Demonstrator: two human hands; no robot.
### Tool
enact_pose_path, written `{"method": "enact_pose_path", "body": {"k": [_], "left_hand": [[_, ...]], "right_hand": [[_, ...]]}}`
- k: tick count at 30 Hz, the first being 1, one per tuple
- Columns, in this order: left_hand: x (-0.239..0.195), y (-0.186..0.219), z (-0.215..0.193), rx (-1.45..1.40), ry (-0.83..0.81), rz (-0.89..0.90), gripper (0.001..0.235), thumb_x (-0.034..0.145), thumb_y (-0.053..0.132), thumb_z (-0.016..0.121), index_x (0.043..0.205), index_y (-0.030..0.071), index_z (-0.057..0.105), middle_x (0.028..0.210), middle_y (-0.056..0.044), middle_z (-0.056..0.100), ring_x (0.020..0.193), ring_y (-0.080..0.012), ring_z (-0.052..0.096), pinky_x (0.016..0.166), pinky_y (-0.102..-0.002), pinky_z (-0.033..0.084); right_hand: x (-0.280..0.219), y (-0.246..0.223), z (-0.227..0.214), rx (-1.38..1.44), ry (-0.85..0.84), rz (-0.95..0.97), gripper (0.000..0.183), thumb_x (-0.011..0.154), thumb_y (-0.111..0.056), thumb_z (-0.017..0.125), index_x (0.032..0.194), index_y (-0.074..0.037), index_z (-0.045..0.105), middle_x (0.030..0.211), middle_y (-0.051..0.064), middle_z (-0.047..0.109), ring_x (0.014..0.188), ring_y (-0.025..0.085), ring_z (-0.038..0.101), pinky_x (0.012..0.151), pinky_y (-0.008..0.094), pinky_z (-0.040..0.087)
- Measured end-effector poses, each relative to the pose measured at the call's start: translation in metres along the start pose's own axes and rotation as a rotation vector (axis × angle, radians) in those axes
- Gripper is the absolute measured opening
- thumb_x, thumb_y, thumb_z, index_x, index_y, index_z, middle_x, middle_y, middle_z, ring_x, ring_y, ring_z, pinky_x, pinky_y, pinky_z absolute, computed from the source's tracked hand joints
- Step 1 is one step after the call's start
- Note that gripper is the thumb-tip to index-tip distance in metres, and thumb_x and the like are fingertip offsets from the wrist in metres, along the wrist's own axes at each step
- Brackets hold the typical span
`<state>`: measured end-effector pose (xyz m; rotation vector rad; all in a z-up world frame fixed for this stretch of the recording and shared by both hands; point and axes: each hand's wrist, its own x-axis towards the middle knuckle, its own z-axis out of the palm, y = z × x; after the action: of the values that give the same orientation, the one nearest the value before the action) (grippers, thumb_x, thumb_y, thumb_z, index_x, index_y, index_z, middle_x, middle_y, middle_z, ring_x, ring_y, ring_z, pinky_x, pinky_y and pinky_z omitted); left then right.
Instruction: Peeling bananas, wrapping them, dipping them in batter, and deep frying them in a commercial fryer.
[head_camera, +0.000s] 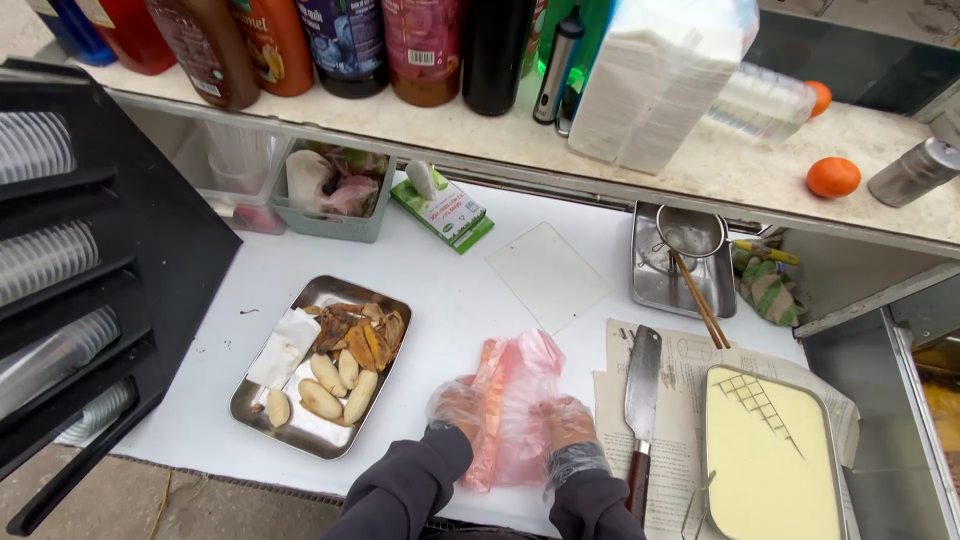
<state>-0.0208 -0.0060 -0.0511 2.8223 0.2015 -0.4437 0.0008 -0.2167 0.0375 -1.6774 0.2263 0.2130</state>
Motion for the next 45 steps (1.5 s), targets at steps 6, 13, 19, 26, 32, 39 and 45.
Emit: {"method": "enact_pose_path", "body": {"k": [6,13,19,26,32,39,45], "left_hand": [[-0.057,0.07,-0.145,-0.589,-0.317,-0.42,0.048,0.104,0.05,0.031,0.15,0.049,0.044,0.163,0.016,0.035,0.152,-0.0035,0.029,0.127,-0.026,0.026],[-0.063,0.067,-0.148,0.08,-0.283,-0.148,0.068,0.091,0.061,0.059,0.142,0.017,0.049,0.134,-0.014,0.052,0.12,-0.0331,0.054,0.098,-0.043,0.05],[-0.081,0.048,-0.149,0.344,-0.147,0.165,0.034,0.097,0.023,0.044,0.12,0.015,0.067,0.115,-0.013,0.07,0.109,-0.0362,0.066,0.083,-0.048,0.058],[-0.069,0.022,-0.104,0.449,-0.154,0.284,0.057,0.104,0.027,0.025,0.153,0.004,0.044,0.147,-0.024,0.056,0.137,-0.0434,0.05,0.114,-0.047,0.044],[-0.081,0.039,-0.15,0.078,-0.209,0.072,0.054,0.108,0.034,0.029,0.143,0.004,0.057,0.147,-0.015,0.06,0.144,-0.0345,0.048,0.124,-0.043,0.034],[-0.029,0.003,-0.054,-0.237,-0.103,-0.079,0.057,0.097,0.069,0.036,0.133,0.03,0.054,0.142,0.005,0.064,0.137,-0.0178,0.055,0.106,-0.038,0.051],[-0.037,-0.017,-0.078,-0.163,-0.147,-0.121,0.052,0.101,0.055,0.035,0.137,0.022,0.054,0.137,-0.005,0.067,0.135,-0.0256,0.058,0.105,-0.044,0.053]], "right_hand": [[0.01,0.012,0.0,-1.442,-0.511,-0.045,0.03,0.086,-0.032,0.076,0.116,-0.03,0.072,0.12,-0.001,0.067,0.109,0.017,0.066,0.098,0.027,0.057],[0.011,0.026,0.011,-1.675,-0.55,-0.237,0.062,0.071,-0.026,0.091,0.127,-0.018,0.066,0.13,0.008,0.063,0.124,0.027,0.06,0.11,0.035,0.048],[-0.015,-0.003,0.003,-1.612,-0.488,-0.157,0.061,0.069,-0.028,0.079,0.128,-0.027,0.066,0.137,0.003,0.062,0.131,0.025,0.057,0.111,0.032,0.049],[-0.056,-0.072,-0.002,-1.804,-0.535,-0.175,0.057,0.073,-0.02,0.063,0.13,-0.015,0.062,0.125,0.01,0.07,0.123,0.029,0.063,0.103,0.038,0.057],[-0.043,-0.029,-0.01,-1.15,-0.111,0.302,0.04,0.095,-0.048,0.057,0.125,-0.023,0.064,0.129,0.007,0.072,0.127,0.025,0.066,0.106,0.041,0.056],[-0.05,-0.01,0.032,-1.415,-0.269,-0.003,0.058,0.1,-0.058,0.039,0.15,-0.028,0.038,0.158,0.0,0.034,0.148,0.023,0.026,0.119,0.047,0.028],[-0.052,-0.028,0.033,-1.655,-0.541,-0.033,0.081,0.1,-0.043,0.041,0.167,-0.015,0.005,0.176,0.009,0.0,0.161,0.03,-0.005,0.128,0.055,0.001]]}}
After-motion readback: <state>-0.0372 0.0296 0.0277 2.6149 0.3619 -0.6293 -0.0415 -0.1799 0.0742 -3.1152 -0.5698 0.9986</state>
